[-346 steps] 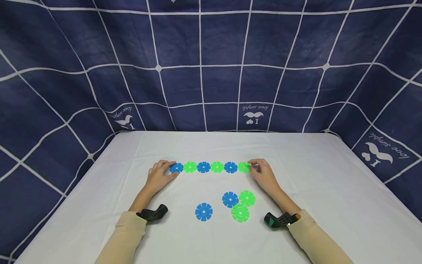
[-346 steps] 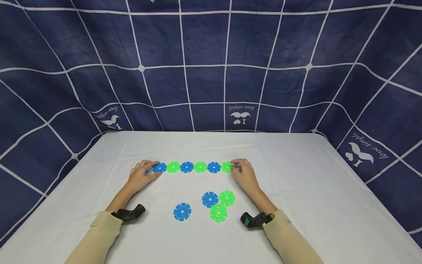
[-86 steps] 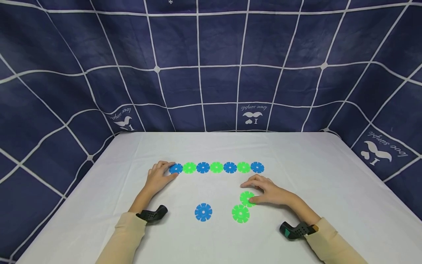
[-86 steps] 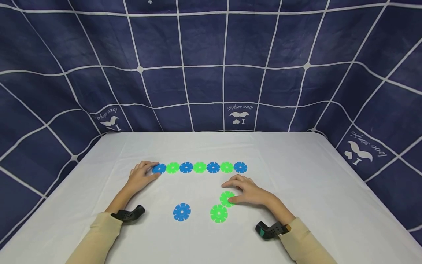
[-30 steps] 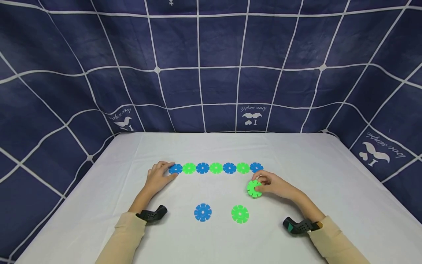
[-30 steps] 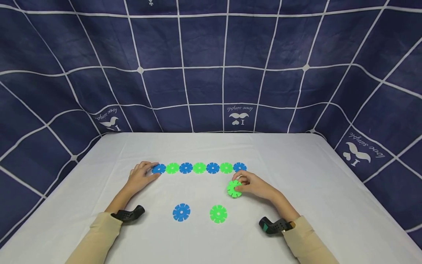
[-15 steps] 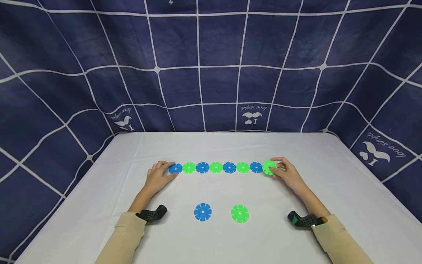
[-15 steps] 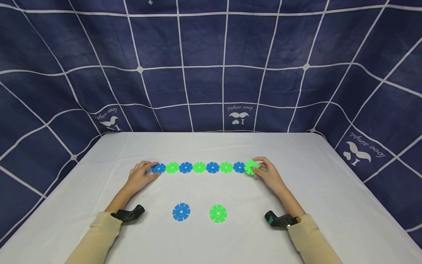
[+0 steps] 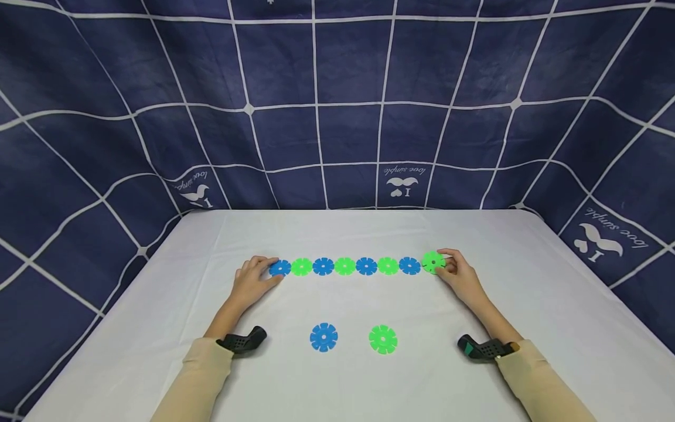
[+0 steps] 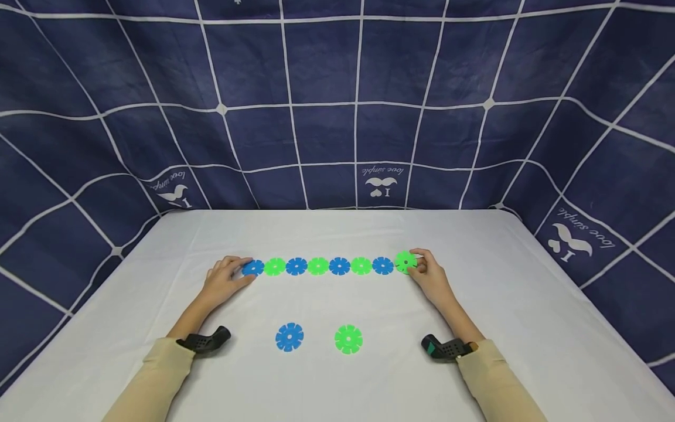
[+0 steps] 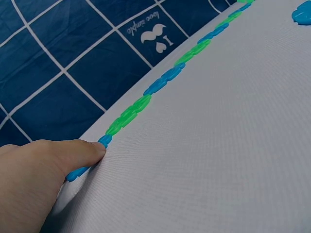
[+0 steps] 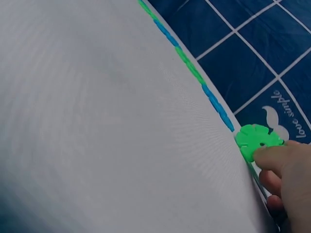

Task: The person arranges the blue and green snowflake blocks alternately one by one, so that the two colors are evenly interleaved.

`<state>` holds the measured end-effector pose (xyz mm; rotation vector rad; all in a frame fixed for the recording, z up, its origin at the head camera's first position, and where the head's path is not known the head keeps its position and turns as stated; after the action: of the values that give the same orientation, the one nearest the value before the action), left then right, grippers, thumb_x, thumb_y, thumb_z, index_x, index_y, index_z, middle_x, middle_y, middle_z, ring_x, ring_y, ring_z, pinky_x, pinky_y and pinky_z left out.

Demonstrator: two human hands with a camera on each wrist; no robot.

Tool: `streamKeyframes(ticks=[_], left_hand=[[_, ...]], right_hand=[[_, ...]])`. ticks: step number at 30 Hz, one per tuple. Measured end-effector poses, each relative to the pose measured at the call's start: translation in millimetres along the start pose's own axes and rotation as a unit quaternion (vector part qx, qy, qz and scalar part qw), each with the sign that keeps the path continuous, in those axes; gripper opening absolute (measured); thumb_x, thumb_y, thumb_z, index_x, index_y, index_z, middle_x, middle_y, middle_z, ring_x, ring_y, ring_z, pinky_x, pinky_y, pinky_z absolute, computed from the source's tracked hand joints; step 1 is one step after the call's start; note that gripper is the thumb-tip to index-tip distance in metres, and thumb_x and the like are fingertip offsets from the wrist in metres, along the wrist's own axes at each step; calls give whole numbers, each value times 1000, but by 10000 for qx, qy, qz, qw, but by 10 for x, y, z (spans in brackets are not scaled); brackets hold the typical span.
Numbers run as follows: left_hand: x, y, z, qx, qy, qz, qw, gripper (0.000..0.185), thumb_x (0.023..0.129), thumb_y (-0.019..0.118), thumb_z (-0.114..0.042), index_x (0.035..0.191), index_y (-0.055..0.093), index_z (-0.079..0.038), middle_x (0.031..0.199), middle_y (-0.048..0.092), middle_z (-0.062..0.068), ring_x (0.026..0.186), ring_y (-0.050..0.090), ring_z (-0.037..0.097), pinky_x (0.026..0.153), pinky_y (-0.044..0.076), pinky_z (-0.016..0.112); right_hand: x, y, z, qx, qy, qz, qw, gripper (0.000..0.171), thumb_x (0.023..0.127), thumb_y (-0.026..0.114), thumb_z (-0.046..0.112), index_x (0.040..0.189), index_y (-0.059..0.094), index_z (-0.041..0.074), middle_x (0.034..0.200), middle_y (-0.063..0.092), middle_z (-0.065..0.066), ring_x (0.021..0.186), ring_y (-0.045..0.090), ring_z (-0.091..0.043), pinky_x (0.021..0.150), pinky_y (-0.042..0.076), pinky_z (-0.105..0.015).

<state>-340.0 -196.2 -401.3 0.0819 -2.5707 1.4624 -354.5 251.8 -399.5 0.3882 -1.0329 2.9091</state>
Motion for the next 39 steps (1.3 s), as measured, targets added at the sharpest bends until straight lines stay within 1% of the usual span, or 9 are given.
streamKeyframes(ticks=[3, 7, 10, 13, 17, 22, 25, 30, 39], left_hand=[[-1, -9, -6, 12, -2, -4, 10000, 54, 83, 61, -35, 128, 51, -7, 123, 48, 17, 113, 41, 33, 88, 28, 47], [-5, -19, -21, 3, 16, -11, 10000, 53, 83, 60, -35, 128, 51, -7, 123, 48, 17, 113, 41, 33, 88, 28, 48], [-8, -20, -26, -18, 31, -10, 10000, 54, 83, 61, -35, 128, 51, -7, 123, 48, 18, 113, 41, 33, 88, 28, 48], [-13, -15, -22, -32, 28, -3, 10000, 54, 83, 61, -35, 128, 51, -7, 123, 48, 18, 113, 41, 33, 88, 28, 47], [-16, -5, -11, -27, 14, -7, 10000, 54, 83, 61, -35, 128, 51, -7, 123, 48, 17, 113, 41, 33, 88, 28, 47], [-14, 16, 12, -33, -30, 10, 10000, 54, 83, 60, -35, 128, 51, -8, 124, 48, 17, 114, 41, 33, 89, 28, 47], [-13, 19, 13, -32, -31, 7, 10000, 54, 83, 61, -35, 128, 51, -8, 124, 48, 17, 114, 41, 33, 89, 28, 47], [-11, 7, -4, -87, 0, -5, 10000, 54, 83, 61, -35, 128, 51, -7, 123, 48, 17, 113, 41, 33, 89, 28, 48], [-9, 0, -19, -52, -28, -6, 10000, 54, 83, 61, -35, 128, 51, -7, 123, 48, 17, 114, 41, 33, 89, 28, 48]], right_hand=[[14, -3, -6, -302, 7, -63, 9995, 42, 87, 57, 9, 126, 43, 1, 102, 56, -18, 77, 48, -10, 66, 39, -18], [25, 6, 4, -706, 24, -74, 9975, 41, 87, 58, 12, 123, 48, -5, 105, 50, -20, 85, 47, -21, 72, 39, -26], [26, 23, 12, -984, 36, -39, 9951, 42, 87, 58, 15, 122, 50, -7, 107, 48, -23, 88, 46, -26, 75, 38, -33], [16, 42, 24, -1211, 12, -1, 9926, 43, 88, 57, 18, 122, 51, -7, 109, 47, -25, 89, 45, -27, 76, 38, -37], [-2, 62, 36, -1281, -23, 27, 9917, 44, 90, 55, 21, 124, 50, -7, 110, 46, -25, 88, 44, -27, 75, 37, -37], [-21, 65, 20, -1060, 1, 22, 9944, 45, 91, 50, 24, 127, 46, -3, 115, 42, -24, 93, 44, -28, 79, 37, -39], [-29, 74, 21, -968, -47, 55, 9953, 39, 90, 51, 22, 123, 51, -1, 120, 42, -24, 99, 45, -31, 83, 38, -43], [-36, 94, 29, -1158, -107, 163, 9931, 31, 89, 53, 19, 114, 58, 2, 124, 44, -24, 106, 43, -36, 87, 36, -50], [-34, 97, 42, -1217, -140, 220, 9922, 30, 89, 52, 18, 114, 57, 3, 125, 44, -24, 105, 43, -35, 87, 36, -51]])
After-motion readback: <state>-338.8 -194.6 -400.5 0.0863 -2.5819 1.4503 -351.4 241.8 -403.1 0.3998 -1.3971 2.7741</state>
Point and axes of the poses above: each hand's wrist, its own x-axis towards the middle knuckle, its own y-axis out of the palm, z = x × y, the point moved 10 cm from there along x, towards the middle knuckle
